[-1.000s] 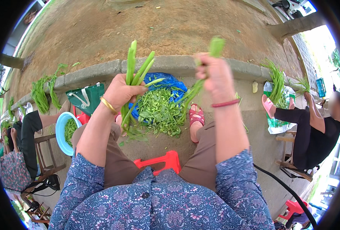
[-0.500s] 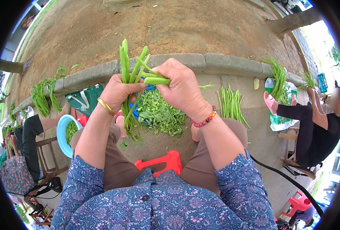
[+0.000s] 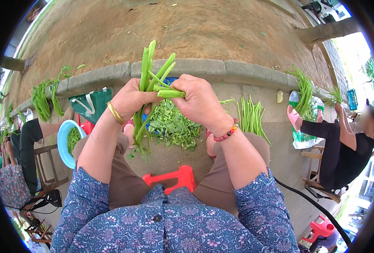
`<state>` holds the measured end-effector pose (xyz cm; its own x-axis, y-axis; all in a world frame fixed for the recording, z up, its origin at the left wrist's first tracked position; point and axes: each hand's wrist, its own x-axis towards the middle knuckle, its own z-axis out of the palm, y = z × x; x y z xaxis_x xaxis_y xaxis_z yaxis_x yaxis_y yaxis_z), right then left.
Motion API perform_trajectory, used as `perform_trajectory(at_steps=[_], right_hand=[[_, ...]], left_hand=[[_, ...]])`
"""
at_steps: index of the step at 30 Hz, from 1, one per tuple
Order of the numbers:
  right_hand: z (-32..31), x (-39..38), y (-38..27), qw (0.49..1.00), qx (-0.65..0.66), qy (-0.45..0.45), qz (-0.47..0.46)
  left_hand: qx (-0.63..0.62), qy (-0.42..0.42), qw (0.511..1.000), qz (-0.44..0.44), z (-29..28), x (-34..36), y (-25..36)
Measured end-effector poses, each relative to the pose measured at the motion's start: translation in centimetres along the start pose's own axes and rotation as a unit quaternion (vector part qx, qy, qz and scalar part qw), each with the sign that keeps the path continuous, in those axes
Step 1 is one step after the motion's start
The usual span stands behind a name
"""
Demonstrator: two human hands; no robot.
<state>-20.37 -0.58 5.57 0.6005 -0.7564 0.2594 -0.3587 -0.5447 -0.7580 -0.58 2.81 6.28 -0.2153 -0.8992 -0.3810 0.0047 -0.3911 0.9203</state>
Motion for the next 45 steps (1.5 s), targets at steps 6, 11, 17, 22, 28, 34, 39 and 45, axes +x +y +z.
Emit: perform_trajectory(at_steps=[6, 11, 17, 22, 28, 34, 39, 45], right_hand=[[0.7, 0.2, -0.9, 0.957, 0.261, 0.055, 0.118], [-0.4, 0.6, -0.4, 0.846, 0.464, 0.126, 0.23], [-1.7, 0.9, 1.2, 0.929, 0.212, 0.223, 0.208], [-1.5, 0.4, 1.0, 0.934, 0.247, 0.149, 0.21], [-0.7, 0.5, 0.0, 0.911, 0.324, 0.093, 0.238], [0.9, -0.1, -1.3, 0.906, 0.338, 0.043, 0.253], [1.0, 0.0, -1.3, 0.902, 0.353, 0.017, 0.25], [0.6, 0.1, -1.7, 0.916, 0.32, 0.015, 0.24]], left_hand=[[-0.086, -0.013, 0.995, 0.054, -0.3, -0.1, 0.2], [-0.149, -0.01, 0.985, 0.085, 0.3, 0.2, -0.3], [-0.188, 0.063, 0.979, 0.045, -0.4, 0.5, -0.2], [-0.192, 0.064, 0.978, 0.043, -0.5, 0.5, -0.4], [-0.193, 0.063, 0.979, 0.034, -0.2, 0.7, -0.7], [-0.211, 0.081, 0.974, 0.025, 0.0, 0.8, -0.3], [-0.207, 0.085, 0.974, 0.031, -0.1, 0.8, -0.5], [-0.162, 0.128, 0.977, 0.048, 0.0, 0.6, -0.3]])
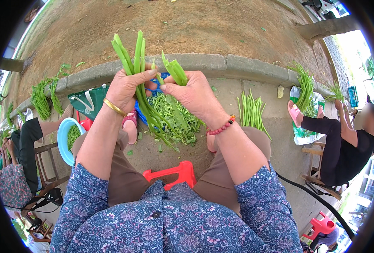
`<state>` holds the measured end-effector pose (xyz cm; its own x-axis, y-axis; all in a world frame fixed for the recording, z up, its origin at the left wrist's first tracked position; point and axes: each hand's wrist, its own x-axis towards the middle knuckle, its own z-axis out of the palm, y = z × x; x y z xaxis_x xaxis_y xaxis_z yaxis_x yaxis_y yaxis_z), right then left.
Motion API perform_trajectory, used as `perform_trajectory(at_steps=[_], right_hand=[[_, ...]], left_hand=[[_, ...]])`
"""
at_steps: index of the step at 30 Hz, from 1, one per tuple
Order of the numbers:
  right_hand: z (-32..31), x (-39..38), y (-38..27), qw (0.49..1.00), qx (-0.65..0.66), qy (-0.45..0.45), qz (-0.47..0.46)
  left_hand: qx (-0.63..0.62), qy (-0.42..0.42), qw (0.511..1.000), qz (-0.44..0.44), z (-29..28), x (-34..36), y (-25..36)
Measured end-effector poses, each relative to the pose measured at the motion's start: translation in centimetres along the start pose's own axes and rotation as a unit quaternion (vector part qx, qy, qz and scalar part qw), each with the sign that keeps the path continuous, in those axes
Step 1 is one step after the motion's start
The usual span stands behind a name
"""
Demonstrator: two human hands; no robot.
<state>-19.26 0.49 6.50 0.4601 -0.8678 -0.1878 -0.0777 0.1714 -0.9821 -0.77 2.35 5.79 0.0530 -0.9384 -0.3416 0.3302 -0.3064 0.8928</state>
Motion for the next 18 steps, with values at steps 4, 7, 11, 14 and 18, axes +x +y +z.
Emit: perform_trajectory(at_steps=[4, 7, 11, 14, 18], right_hand=[[-1.7, 0.7, 0.6, 0.997, -0.07, 0.014, 0.007], [-2.5, 0.9, 0.5, 0.995, -0.1, -0.001, 0.001], [-2.4, 0.6, 0.2, 0.99, -0.142, -0.022, -0.011], [-2.1, 0.6, 0.2, 0.988, -0.154, -0.013, 0.019], [-2.0, 0.7, 0.8, 0.985, -0.171, -0.006, -0.011]], left_hand=[[0.087, 0.03, 0.993, 0.068, -0.5, 0.1, 0.3], [0.185, -0.047, 0.971, 0.145, -0.9, 0.0, 0.2], [0.344, -0.104, 0.912, 0.199, -0.5, 0.2, -1.1], [0.383, -0.115, 0.899, 0.182, -0.3, 0.3, -1.1], [0.392, -0.098, 0.9, 0.163, 0.1, 0.1, -1.3]])
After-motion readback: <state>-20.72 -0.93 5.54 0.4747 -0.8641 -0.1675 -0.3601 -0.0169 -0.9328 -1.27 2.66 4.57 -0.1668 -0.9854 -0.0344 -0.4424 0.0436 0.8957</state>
